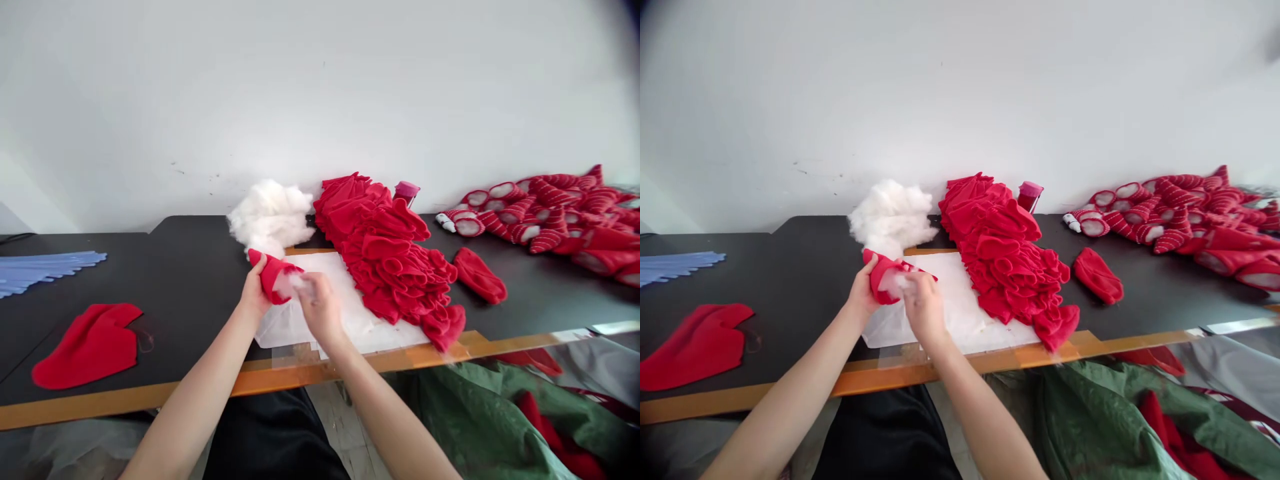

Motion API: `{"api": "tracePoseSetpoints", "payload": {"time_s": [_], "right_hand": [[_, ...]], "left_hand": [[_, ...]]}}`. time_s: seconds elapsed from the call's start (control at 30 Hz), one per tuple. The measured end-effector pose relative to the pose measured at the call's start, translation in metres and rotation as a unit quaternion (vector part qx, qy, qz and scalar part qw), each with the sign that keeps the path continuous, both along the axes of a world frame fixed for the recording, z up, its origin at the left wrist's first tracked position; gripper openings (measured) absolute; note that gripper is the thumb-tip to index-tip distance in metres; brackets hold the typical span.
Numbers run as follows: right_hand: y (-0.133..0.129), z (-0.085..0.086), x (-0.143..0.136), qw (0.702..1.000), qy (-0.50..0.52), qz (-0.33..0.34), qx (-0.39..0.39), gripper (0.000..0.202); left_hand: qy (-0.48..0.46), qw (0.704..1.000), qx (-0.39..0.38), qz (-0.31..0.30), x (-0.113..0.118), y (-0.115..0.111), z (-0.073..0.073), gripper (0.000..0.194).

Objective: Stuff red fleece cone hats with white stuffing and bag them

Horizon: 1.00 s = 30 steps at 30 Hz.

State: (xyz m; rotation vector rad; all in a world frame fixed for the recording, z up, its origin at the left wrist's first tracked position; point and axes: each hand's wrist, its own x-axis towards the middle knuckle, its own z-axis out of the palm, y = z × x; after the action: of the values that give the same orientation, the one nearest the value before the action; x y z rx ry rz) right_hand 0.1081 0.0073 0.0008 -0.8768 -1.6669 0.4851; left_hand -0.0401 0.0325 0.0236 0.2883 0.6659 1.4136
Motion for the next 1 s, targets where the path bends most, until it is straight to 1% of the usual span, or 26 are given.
{"api": "tracePoseSetpoints", "payload": {"time_s": [0.03,0.07,0.1,0.17,0.23,0.3,0.33,0.4,0.43,0.53,0.6,0.67,0.7,0.73,0.77,0.8,0.83,0.9,0.93,1.0], "right_hand": [[0.000,-0.003,-0.014,0.998,-0.039,-0.023,0.048,0.022],[0.001,-0.006,-0.027,0.994,-0.072,-0.037,0.076,0.027],[0.003,-0.009,-0.037,0.990,-0.099,-0.042,0.090,0.032],[0.002,-0.015,-0.049,0.983,-0.149,-0.030,0.108,0.036],[-0.003,-0.019,-0.047,0.970,-0.208,0.003,0.124,0.040],[-0.008,-0.020,-0.036,0.957,-0.254,0.033,0.137,0.051],[-0.009,-0.019,-0.028,0.956,-0.258,0.042,0.136,0.055],[-0.006,-0.015,-0.015,0.963,-0.241,0.041,0.114,0.057],[-0.003,-0.013,-0.011,0.968,-0.229,0.034,0.097,0.052],[0.011,-0.010,-0.010,0.978,-0.196,-0.011,0.069,0.029],[0.019,-0.011,-0.015,0.981,-0.164,-0.055,0.089,0.020],[0.027,-0.013,-0.020,0.982,-0.117,-0.102,0.108,0.016],[0.031,-0.015,-0.021,0.984,-0.086,-0.117,0.104,0.019],[0.035,-0.017,-0.022,0.988,-0.052,-0.119,0.086,0.026],[0.039,-0.018,-0.022,0.993,-0.023,-0.103,0.052,0.036],[0.043,-0.020,-0.022,0.997,-0.002,-0.071,0.008,0.042],[0.047,-0.021,-0.021,0.999,0.010,-0.031,-0.037,0.043],[0.052,-0.020,-0.018,0.994,0.026,0.033,-0.105,0.032],[0.053,-0.019,-0.017,0.991,0.043,0.041,-0.122,0.025],[0.055,-0.016,-0.012,0.986,0.096,0.017,-0.135,0.019]], "left_hand": [[-0.008,1.000,0.002,-0.005,0.006,-0.004,-0.002,0.037],[-0.013,1.000,0.004,-0.012,0.010,-0.008,-0.004,0.036],[-0.015,1.000,0.005,-0.023,0.013,-0.011,-0.006,0.036],[-0.018,0.999,0.012,-0.044,0.013,-0.015,-0.008,0.037],[-0.023,0.998,0.014,-0.056,0.008,-0.015,-0.007,0.043],[-0.033,0.998,0.006,-0.046,0.002,-0.013,-0.005,0.045],[-0.035,0.999,-0.001,-0.038,0.001,-0.012,-0.004,0.045],[-0.030,0.999,-0.010,-0.028,0.002,-0.012,-0.003,0.042],[-0.025,0.999,-0.013,-0.030,0.005,-0.013,-0.002,0.039],[-0.010,0.999,-0.018,-0.042,0.017,-0.016,-0.004,0.030],[-0.011,0.999,-0.020,-0.032,0.022,-0.017,-0.006,0.028],[-0.009,1.000,-0.016,-0.017,0.023,-0.015,-0.009,0.025],[-0.007,1.000,-0.012,-0.014,0.022,-0.013,-0.010,0.022],[-0.002,1.000,-0.007,-0.014,0.020,-0.012,-0.011,0.021],[0.006,1.000,-0.007,-0.012,0.017,-0.010,-0.012,0.020],[0.015,1.000,-0.010,-0.009,0.015,-0.009,-0.012,0.020],[0.027,0.999,-0.014,-0.009,0.013,-0.007,-0.013,0.021],[0.060,0.998,-0.006,-0.014,0.012,-0.007,-0.014,0.026],[0.082,0.996,0.012,-0.013,0.012,-0.007,-0.014,0.030],[0.150,0.986,0.070,0.022,0.014,-0.009,-0.017,0.041]]}}
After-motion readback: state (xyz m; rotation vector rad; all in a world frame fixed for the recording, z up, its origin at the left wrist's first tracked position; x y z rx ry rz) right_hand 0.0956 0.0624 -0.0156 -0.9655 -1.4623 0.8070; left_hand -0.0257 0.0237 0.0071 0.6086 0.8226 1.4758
